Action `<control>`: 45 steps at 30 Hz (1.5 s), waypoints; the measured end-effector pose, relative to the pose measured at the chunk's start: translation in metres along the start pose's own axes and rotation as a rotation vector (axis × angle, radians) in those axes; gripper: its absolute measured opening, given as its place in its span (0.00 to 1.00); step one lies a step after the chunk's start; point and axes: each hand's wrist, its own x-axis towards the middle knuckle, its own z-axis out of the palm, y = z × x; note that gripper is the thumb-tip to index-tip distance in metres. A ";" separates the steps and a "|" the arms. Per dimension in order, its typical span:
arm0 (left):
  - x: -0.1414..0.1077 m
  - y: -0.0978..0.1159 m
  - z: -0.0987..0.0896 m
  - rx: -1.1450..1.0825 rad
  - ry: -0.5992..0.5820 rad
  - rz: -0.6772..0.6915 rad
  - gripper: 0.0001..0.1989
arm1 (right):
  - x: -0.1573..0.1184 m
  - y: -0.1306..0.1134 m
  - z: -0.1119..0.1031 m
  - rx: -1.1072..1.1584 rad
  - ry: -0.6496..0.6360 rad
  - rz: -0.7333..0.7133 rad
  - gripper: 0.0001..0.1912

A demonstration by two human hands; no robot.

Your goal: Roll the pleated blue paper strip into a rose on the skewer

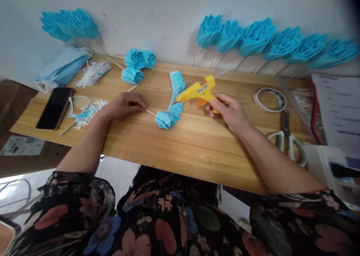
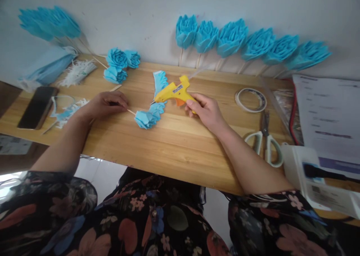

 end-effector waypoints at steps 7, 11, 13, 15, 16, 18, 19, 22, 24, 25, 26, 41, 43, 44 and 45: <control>0.000 -0.002 0.000 0.004 -0.006 0.003 0.20 | 0.004 0.005 -0.005 0.024 0.055 -0.022 0.14; 0.001 -0.001 0.000 -0.006 -0.004 0.009 0.20 | 0.003 0.004 -0.006 0.012 0.058 -0.011 0.12; 0.001 -0.002 0.000 -0.009 0.003 0.018 0.19 | 0.003 0.003 -0.006 0.003 0.061 -0.010 0.11; 0.001 -0.002 0.001 -0.010 0.006 0.024 0.19 | 0.002 0.001 -0.007 -0.029 0.056 -0.018 0.11; 0.001 -0.002 0.001 -0.008 0.005 0.019 0.20 | 0.001 0.001 -0.007 -0.068 0.053 -0.026 0.12; 0.001 -0.001 0.001 -0.007 0.007 0.016 0.21 | 0.001 0.001 -0.007 -0.183 0.046 -0.051 0.12; 0.001 -0.001 0.001 -0.007 0.009 0.017 0.21 | 0.001 0.001 -0.007 -0.248 0.045 -0.069 0.13; 0.001 0.001 0.001 -0.001 0.010 0.008 0.23 | 0.001 0.003 -0.007 -0.393 0.050 -0.131 0.15; 0.001 0.001 0.001 0.005 0.005 -0.011 0.24 | 0.001 0.005 -0.007 -0.429 0.056 -0.166 0.16; 0.001 0.000 0.001 0.006 0.005 -0.015 0.24 | 0.001 0.005 -0.006 -0.435 0.057 -0.178 0.16; 0.001 0.000 0.001 0.003 0.004 -0.014 0.24 | 0.001 0.006 -0.005 -0.435 0.057 -0.186 0.17; 0.000 0.000 -0.001 -0.011 -0.003 0.002 0.22 | 0.003 0.004 -0.001 -0.074 0.165 -0.024 0.20; 0.000 -0.001 -0.001 -0.010 -0.002 0.008 0.21 | 0.004 0.004 0.000 -0.095 0.179 -0.020 0.21; 0.000 -0.001 -0.001 -0.012 -0.005 0.014 0.21 | 0.005 0.005 0.000 -0.103 0.187 -0.020 0.21; 0.000 -0.001 -0.001 -0.013 -0.006 0.020 0.21 | 0.005 0.005 0.000 -0.109 0.196 -0.023 0.21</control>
